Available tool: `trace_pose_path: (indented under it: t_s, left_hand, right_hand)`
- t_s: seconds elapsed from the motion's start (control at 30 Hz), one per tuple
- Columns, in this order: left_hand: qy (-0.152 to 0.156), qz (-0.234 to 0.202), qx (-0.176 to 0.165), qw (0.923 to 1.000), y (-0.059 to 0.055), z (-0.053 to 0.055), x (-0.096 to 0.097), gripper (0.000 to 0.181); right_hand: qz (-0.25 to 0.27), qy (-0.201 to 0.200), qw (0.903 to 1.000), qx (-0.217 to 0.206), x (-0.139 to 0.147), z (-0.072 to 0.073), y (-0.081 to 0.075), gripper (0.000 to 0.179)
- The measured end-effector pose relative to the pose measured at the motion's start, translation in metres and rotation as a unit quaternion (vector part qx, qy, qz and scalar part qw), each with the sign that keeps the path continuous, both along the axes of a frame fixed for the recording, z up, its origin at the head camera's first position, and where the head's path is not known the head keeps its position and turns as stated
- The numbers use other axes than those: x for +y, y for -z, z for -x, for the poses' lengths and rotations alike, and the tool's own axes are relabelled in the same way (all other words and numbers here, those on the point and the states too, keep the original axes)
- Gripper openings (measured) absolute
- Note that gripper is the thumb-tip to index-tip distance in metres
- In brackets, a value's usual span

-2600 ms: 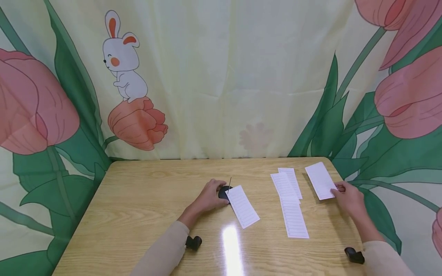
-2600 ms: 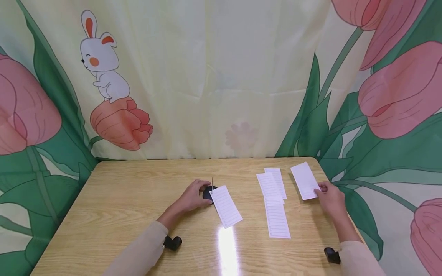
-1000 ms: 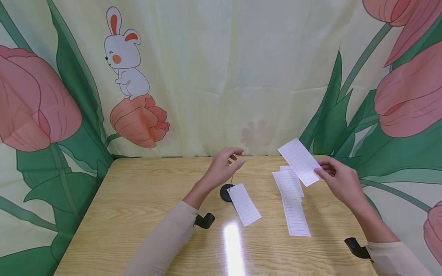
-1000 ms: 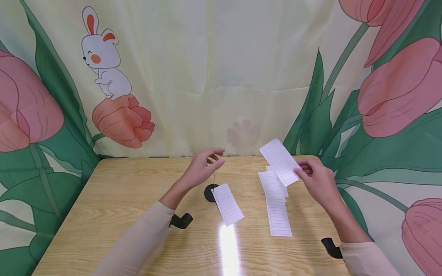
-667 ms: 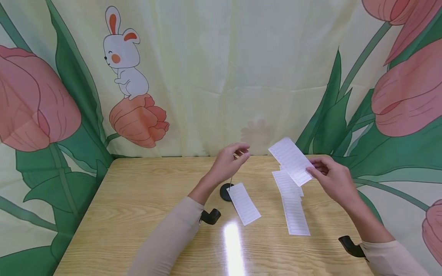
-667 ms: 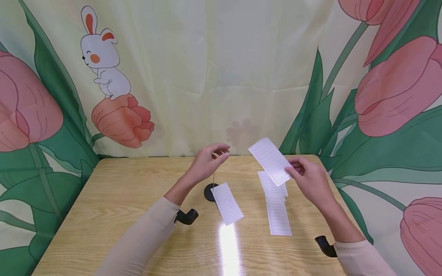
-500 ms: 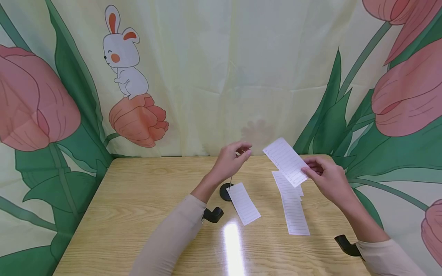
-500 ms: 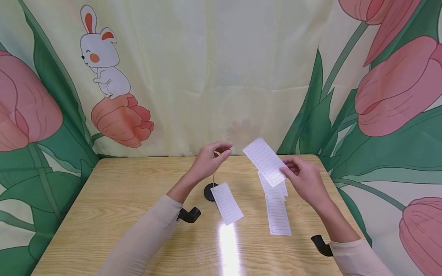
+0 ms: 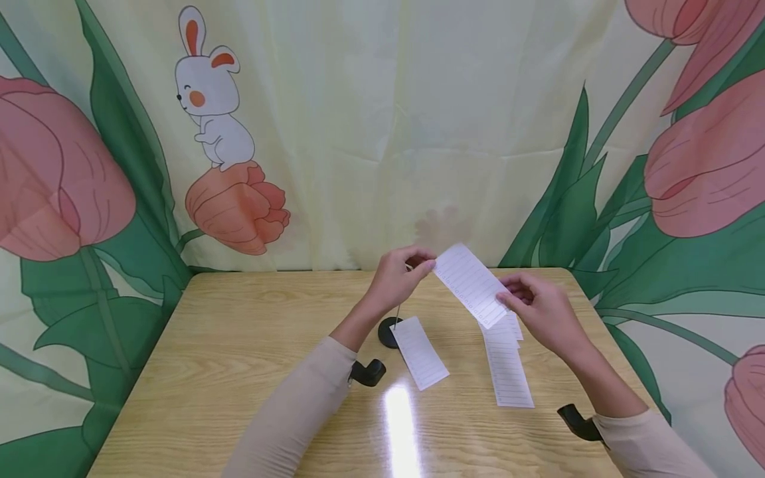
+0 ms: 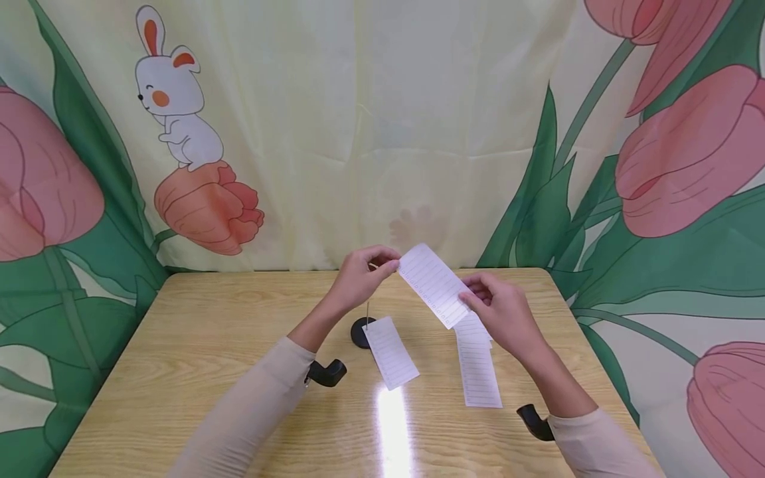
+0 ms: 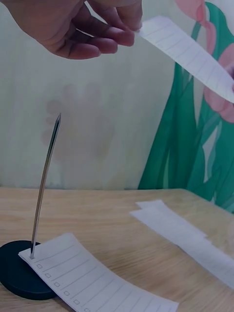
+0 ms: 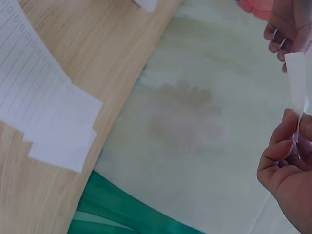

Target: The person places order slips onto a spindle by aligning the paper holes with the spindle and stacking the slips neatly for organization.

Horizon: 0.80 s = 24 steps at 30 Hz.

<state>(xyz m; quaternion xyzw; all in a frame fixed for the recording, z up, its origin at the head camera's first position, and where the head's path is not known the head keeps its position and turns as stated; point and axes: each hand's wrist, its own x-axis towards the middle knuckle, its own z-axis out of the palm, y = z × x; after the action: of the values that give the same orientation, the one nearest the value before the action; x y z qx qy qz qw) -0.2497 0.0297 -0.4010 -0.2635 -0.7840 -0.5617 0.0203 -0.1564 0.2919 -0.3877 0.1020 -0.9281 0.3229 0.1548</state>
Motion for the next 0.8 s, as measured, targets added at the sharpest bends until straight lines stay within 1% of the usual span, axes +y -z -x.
trace_pose_path:
  t_s: [0.17, 0.27, 0.5, 0.67, 0.8]
  left_hand:
    - [-0.014, -0.001, -0.009, 0.9999, 0.001, 0.0, -0.004, 0.012]
    - [-0.018, -0.001, -0.013, 0.9997, 0.002, 0.001, -0.007, 0.012]
    - [-0.027, -0.001, -0.014, 0.9995, 0.007, 0.004, -0.013, 0.013]
    - [-0.024, -0.007, -0.024, 0.9994, 0.012, 0.004, -0.016, 0.011]
    - [-0.024, -0.001, -0.032, 0.9992, 0.017, 0.004, -0.021, 0.008]
  right_hand:
    - [0.019, -0.003, 0.9996, -0.02, -0.009, -0.001, 0.0, 0.022]
    - [0.028, -0.004, 0.9991, -0.031, -0.014, 0.0, 0.003, 0.022]
    - [0.045, -0.012, 0.9976, -0.051, -0.022, 0.002, 0.017, 0.021]
    - [0.063, -0.017, 0.9959, -0.063, -0.027, 0.002, 0.03, 0.02]
    - [0.078, -0.017, 0.994, -0.075, -0.03, 0.001, 0.039, 0.02]
